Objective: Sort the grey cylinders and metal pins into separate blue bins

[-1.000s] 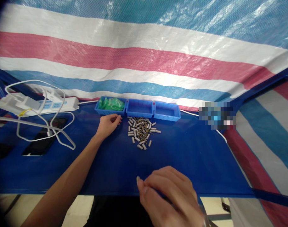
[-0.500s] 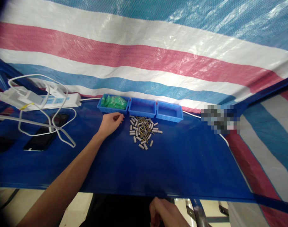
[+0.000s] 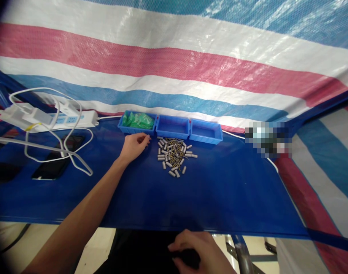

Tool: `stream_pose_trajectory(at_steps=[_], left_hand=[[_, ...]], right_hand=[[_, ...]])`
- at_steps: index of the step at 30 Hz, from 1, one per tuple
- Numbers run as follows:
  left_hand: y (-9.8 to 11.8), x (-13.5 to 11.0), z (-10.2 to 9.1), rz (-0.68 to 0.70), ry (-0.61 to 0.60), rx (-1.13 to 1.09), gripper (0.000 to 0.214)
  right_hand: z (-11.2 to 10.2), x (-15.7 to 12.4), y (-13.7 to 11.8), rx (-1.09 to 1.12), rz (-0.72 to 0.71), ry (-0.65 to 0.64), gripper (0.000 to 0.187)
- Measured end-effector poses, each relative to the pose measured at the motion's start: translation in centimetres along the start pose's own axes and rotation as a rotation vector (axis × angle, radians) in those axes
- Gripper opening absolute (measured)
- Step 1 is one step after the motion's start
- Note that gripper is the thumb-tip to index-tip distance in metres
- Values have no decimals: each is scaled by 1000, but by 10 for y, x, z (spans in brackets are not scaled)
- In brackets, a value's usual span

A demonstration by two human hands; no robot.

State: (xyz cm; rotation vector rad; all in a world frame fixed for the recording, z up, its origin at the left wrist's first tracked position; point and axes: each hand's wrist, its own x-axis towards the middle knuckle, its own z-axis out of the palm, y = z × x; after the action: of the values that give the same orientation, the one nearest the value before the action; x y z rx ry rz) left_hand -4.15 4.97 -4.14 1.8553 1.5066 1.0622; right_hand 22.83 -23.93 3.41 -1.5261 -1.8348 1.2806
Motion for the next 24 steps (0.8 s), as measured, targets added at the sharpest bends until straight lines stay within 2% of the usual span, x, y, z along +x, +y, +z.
stream_pose_trajectory(at_steps=[2, 5, 9, 12, 15, 18, 21, 24], left_hand=[[0, 0, 0, -2, -4, -4, 34], [-1, 0, 0, 1, -16, -5, 34], [-2, 1, 0, -2, -16, -8, 33], [-2, 1, 0, -6, -16, -13, 32], [-2, 1, 0, -4, -17, -14, 32], [-1, 1, 0, -3, -18, -9, 32], [-1, 1, 0, -1, -16, -8, 32], [0, 0, 0, -2, -12, 6, 31]], right_hand=[[-2, 5, 4, -32, -85, 50, 17], [-1, 10, 8, 32, -211, 148, 13], [4, 14, 4, 219, -195, 261, 13], [5, 20, -1, 305, -193, 275, 12], [3, 24, -2, 345, -253, 283, 12], [1, 20, 4, 295, -226, 229, 21], [3, 12, 9, 261, -104, 140, 47], [7, 12, 7, 448, -33, 54, 66]])
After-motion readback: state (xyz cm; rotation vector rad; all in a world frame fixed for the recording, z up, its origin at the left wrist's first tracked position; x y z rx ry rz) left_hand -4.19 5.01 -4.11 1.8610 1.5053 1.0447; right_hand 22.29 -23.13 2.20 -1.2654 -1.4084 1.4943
